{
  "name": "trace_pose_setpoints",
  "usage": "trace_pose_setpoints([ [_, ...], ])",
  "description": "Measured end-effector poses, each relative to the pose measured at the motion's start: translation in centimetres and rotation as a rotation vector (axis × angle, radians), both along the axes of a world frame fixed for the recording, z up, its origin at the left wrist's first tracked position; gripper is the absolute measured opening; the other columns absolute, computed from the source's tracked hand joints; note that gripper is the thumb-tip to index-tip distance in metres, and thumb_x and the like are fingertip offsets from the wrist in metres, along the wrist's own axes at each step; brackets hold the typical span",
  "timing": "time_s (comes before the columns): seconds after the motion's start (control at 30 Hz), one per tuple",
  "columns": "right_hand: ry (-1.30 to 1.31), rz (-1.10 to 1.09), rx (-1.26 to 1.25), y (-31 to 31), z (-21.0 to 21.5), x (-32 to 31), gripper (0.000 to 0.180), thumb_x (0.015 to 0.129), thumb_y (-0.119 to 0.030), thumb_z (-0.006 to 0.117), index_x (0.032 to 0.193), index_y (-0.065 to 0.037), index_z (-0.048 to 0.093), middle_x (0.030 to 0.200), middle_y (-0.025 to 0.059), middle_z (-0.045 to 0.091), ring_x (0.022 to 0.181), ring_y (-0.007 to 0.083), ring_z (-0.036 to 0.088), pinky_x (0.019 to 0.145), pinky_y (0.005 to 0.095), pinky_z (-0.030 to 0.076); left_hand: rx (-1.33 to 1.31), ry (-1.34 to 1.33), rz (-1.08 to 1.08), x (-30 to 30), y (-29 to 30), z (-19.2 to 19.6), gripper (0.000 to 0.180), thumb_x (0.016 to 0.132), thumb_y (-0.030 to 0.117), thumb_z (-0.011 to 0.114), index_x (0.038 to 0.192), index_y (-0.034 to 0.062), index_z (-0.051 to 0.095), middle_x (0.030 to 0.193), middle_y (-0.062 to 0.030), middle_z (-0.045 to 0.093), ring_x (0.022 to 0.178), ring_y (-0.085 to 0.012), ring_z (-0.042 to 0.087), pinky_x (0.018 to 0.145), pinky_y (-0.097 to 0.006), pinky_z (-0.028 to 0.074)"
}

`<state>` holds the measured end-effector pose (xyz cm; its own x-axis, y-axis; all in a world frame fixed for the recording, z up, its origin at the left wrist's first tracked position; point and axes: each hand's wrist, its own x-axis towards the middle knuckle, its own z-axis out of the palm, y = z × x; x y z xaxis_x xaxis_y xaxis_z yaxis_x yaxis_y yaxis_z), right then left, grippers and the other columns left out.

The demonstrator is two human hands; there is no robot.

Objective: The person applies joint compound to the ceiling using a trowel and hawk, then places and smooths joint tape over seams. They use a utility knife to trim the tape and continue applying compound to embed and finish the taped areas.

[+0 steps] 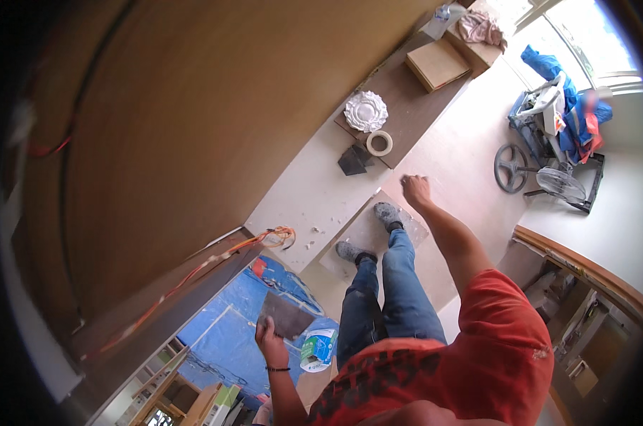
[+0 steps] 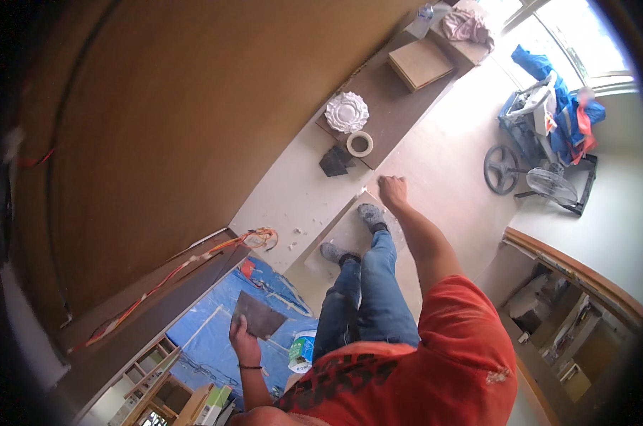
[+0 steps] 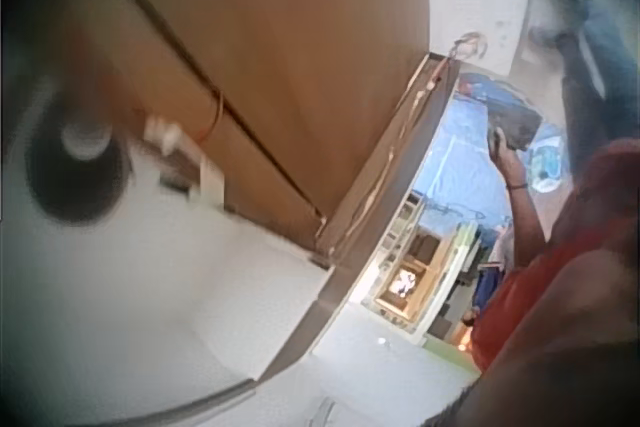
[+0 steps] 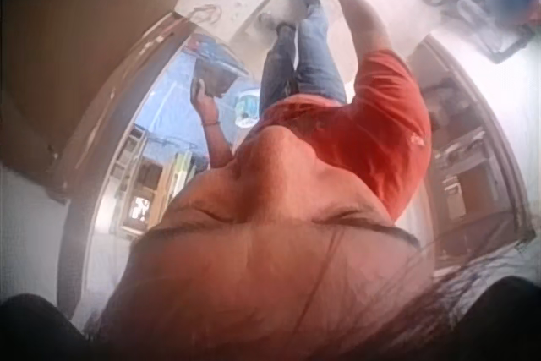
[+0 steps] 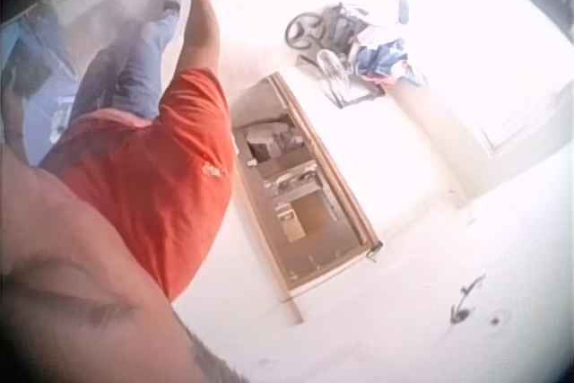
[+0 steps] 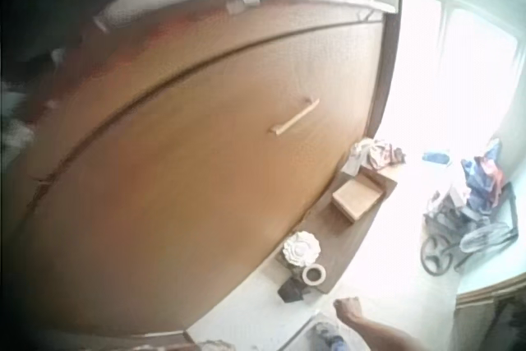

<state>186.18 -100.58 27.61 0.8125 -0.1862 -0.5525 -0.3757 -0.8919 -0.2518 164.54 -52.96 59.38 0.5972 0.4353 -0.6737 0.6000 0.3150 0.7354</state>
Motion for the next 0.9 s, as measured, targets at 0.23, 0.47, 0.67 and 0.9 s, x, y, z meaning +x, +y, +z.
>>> trace_pose_setpoints([
  [0.23, -0.348, -0.004, 0.022, 3.8, -15.7, 9.4, 0.041, 0.094, -0.008, 0.053, 0.133, -0.018, 0.061, 0.138, 0.01, 0.057, 0.105, 0.0357, 0.069, 0.089, 0.0494, 0.056, 0.07, 0.22, 0.074, -2.9, -1.2, -4.8, 0.02, 0.104, 0.016, 0.062, 0.118, 0.0017, 0.062, 0.117, -0.0091, 0.067, 0.105, -0.0218, 0.066, 0.09, -0.039, 0.055],
  [0.47, -0.13, -0.036, 0.059, 3.2, -18.6, 11.1, 0.035, 0.09, -0.009, 0.061, 0.123, -0.018, 0.069, 0.128, 0.0056, 0.066, 0.107, 0.0367, 0.069, 0.089, 0.0463, 0.055, 0.07, 0.168, 0.177, -6.4, -2.3, -5.7, 0.017, 0.105, 0.013, 0.06, 0.118, 0.0027, 0.061, 0.116, -0.0079, 0.066, 0.107, -0.0193, 0.064, 0.092, -0.036, 0.053],
  [0.67, -0.105, -0.519, 1.276, 5.1, 0.1, 7.0, 0.039, 0.095, -0.026, 0.076, 0.126, -0.004, 0.066, 0.096, -0.0012, 0.067, 0.082, 0.0101, 0.059, 0.07, 0.0263, 0.047, 0.412, 0.048, -0.11, 0.7, -6.4, -3.3, 0.022, 0.105, 0.013, 0.059, 0.123, -0.0007, 0.057, 0.114, -0.0062, 0.062, 0.102, -0.0123, 0.056, 0.092, -0.029, 0.046],
  [0.9, -0.064, -0.084, 1.675, 9.1, 26.9, 3.8, 0.047, 0.095, -0.007, 0.072, 0.14, -0.006, 0.056, 0.117, 0.0019, 0.065, 0.103, 0.0133, 0.06, 0.087, 0.0285, 0.052, 0.343, -0.357, -0.406, 11.6, -11.5, 6.3, 0.02, 0.105, 0.015, 0.06, 0.118, 0.0006, 0.06, 0.105, -0.0037, 0.062, 0.096, -0.0107, 0.056, 0.087, -0.026, 0.045],
])
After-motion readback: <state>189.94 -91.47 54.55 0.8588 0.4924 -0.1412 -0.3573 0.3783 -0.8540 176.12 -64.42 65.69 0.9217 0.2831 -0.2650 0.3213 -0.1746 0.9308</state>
